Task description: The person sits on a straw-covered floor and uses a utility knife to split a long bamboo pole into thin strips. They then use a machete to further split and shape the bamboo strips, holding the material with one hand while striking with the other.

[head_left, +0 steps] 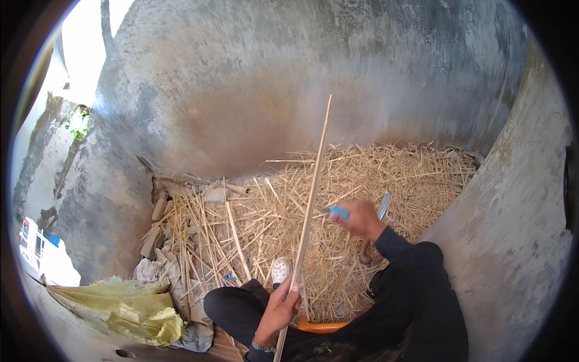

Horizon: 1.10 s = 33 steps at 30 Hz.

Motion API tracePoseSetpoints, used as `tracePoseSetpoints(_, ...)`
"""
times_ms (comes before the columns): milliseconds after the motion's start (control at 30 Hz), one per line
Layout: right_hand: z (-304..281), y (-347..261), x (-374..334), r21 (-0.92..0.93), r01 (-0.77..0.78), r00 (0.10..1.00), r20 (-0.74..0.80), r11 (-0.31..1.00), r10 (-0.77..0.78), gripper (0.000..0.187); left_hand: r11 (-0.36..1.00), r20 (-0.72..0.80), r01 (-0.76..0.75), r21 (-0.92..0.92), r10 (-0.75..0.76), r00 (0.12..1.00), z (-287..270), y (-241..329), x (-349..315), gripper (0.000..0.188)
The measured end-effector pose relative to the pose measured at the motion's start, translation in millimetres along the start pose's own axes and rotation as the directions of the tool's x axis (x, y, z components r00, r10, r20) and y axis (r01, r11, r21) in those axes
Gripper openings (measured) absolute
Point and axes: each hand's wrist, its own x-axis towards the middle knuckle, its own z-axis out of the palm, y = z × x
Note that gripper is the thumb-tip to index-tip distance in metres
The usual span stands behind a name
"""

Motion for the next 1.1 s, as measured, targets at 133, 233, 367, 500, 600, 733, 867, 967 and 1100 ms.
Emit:
tracePoseSetpoints(133,3,-49,-29,-0.118,0.146,0.958,0.263,0.982,-0.111,0.072,1.0,0.03,-0.013,0.018,0.012,0.999,11,4,17,0.05)
tracePoseSetpoints(233,5,-24,-6,-0.158,-0.07,0.969,0.226,0.985,0.105,0.081,0.994,0.02,-0.058,0.089,0.057,0.998,13,-1,9,0.05)
tracePoseSetpoints(367,-3,-40,-13,-0.142,-0.111,0.922,0.354,0.984,0.155,0.087,0.993,0.018,-0.036,0.109,0.034,0.999,17,2,10,0.049)
tracePoseSetpoints(500,2,-65,-21,-0.159,-0.043,0.889,0.444,0.986,0.11,0.085,0.982,-0.002,-0.1,0.161,0.102,0.995,13,3,10,0.048)
tracePoseSetpoints(600,7,-19,-2,-0.196,-0.141,0.954,0.236,0.97,0.187,0.083,0.968,0.007,-0.13,0.216,0.132,0.991,11,0,0,0.049)
tracePoseSetpoints(733,9,-16,-9,-0.181,-0.176,0.947,0.237,0.968,0.217,0.082,0.979,0.021,-0.091,0.183,0.089,0.996,13,2,0,0.048)
tracePoseSetpoints(867,22,-63,-35,0.004,0.067,0.947,0.315,0.998,-0.065,0.083,0.943,-0.017,-0.126,0.307,0.138,0.99,4,2,-1,0.048)
tracePoseSetpoints(967,17,-34,-15,-0.174,-0.033,0.955,0.284,0.984,0.082,0.085,0.91,-0.021,-0.161,0.382,0.183,0.983,12,1,-8,0.046)
tracePoseSetpoints(1100,16,31,11,-0.164,-0.307,0.939,0.109,0.937,0.327,0.086,0.859,0.024,-0.203,0.469,0.217,0.976,16,-14,-9,0.047)
